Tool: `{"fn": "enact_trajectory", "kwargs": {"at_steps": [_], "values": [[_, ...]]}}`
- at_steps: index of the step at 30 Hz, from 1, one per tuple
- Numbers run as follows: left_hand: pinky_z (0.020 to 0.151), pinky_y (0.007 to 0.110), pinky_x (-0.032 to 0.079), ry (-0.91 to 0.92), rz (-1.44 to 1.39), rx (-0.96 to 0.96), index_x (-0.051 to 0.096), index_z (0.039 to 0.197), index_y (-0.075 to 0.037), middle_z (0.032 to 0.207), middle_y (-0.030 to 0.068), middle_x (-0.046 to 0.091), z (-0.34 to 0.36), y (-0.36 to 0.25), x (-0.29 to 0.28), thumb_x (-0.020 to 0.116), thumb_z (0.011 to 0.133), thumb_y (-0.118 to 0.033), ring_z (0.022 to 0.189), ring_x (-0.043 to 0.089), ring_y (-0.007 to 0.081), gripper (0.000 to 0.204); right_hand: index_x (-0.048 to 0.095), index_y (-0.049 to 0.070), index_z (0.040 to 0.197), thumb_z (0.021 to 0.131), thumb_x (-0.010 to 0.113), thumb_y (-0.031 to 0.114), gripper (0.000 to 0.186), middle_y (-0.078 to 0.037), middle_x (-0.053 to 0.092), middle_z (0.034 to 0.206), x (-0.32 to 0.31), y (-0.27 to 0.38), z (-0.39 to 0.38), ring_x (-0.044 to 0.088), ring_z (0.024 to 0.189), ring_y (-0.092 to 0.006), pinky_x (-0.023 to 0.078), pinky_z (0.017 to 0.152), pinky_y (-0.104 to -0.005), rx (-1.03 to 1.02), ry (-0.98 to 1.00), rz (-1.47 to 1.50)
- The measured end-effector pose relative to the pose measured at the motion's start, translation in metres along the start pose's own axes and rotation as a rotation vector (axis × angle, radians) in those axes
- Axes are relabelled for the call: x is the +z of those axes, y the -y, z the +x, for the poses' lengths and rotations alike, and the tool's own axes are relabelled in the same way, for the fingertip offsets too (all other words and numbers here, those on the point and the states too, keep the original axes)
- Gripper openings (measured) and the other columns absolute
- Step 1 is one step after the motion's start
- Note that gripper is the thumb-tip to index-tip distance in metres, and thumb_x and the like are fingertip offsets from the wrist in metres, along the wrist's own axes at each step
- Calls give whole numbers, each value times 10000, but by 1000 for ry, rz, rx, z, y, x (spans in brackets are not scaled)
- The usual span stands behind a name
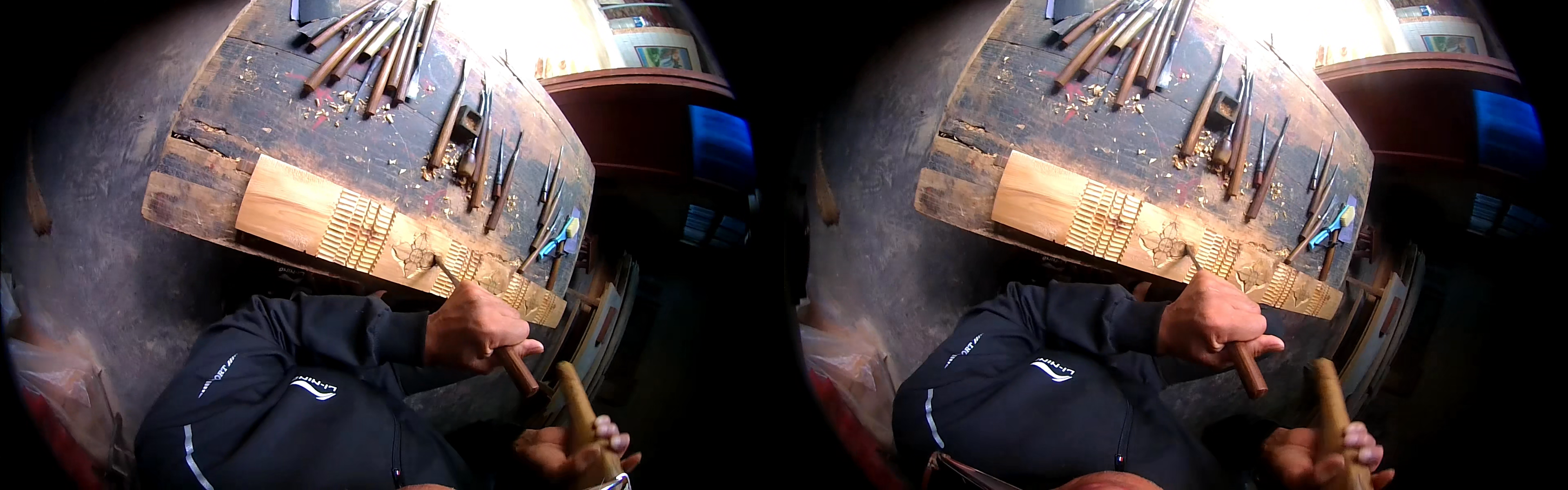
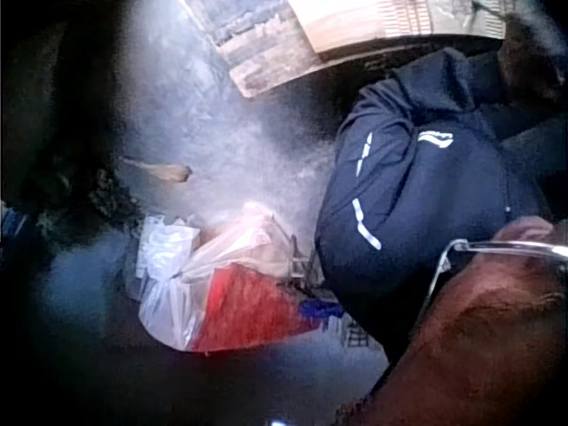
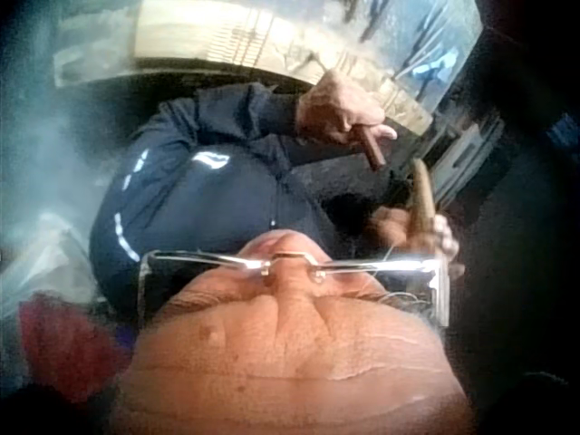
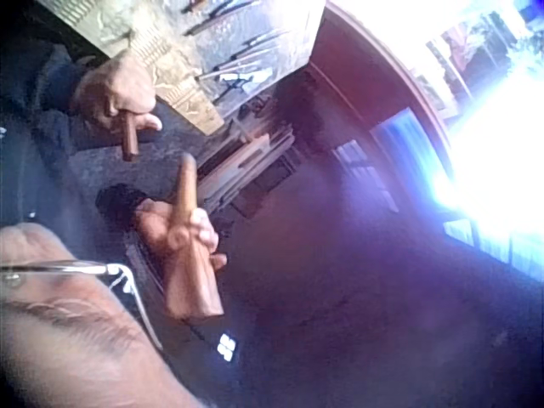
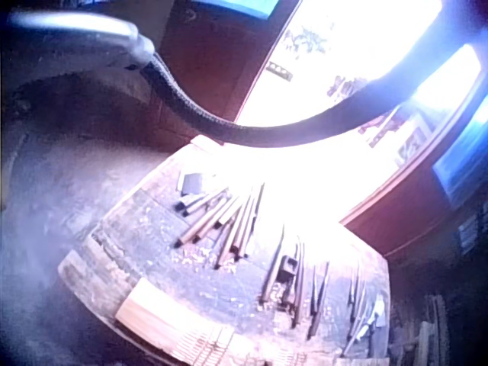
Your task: The person carves decorative patterns into a long wooden board using various chisels and a large wooden mallet, striking the chisel handles to remove wood chips.
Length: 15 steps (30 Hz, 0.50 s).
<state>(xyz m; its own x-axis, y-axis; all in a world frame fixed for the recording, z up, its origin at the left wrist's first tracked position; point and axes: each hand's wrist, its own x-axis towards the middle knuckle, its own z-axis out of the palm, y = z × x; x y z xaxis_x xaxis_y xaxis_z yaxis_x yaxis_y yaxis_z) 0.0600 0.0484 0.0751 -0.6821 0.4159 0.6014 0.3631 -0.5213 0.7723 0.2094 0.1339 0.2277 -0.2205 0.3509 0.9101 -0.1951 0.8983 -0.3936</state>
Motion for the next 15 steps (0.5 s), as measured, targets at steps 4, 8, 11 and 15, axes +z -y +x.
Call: {"fn": "enact_trajectory", "kwargs": {"at_steps": [4, 8, 11, 15], "values": [[496, 444, 427, -38, 23, 10, 475, 635, -95, 597, 100, 508, 1, 0, -2, 824, 945, -253, 526, 577, 337, 493, 528, -14, 1427, 999, 687, 381, 604, -185, 698, 1118, 3, -15, 4, 724, 999, -294, 603, 903, -389, -383, 689, -743], [497, 450, 426, -60, -6, -5, 487, 638, -89, 602, 112, 513, 8, 0, -2, 825, 932, -219, 529, 579, 344, 467, 555, -17, 1402, 974, 714, 417, 630, -156, 669, 1025, -24, -15, 30, 689, 912, -265, 590, 917, -390, -428, 589, -768], [500, 453, 426, -28, -3, -23, 502, 642, -87, 608, 121, 520, 9, -1, -1, 827, 927, -207, 537, 584, 351, 449, 587, -36, 1374, 986, 724, 322, 545, -148, 655, 966, -26, -13, 17, 667, 836, -203, 586, 870, -370, -271, 403, -517], [504, 458, 432, -37, -6, -101, 515, 648, -86, 613, 126, 527, 14, -5, -1, 830, 934, -219, 540, 585, 358, 446, 637, -40, 1355, 1006, 747, 407, 578, -205, 741, 1176, 8, -42, -13, 773, 1064, -291, 648, 966, -441, -303, 572, -924]]}}
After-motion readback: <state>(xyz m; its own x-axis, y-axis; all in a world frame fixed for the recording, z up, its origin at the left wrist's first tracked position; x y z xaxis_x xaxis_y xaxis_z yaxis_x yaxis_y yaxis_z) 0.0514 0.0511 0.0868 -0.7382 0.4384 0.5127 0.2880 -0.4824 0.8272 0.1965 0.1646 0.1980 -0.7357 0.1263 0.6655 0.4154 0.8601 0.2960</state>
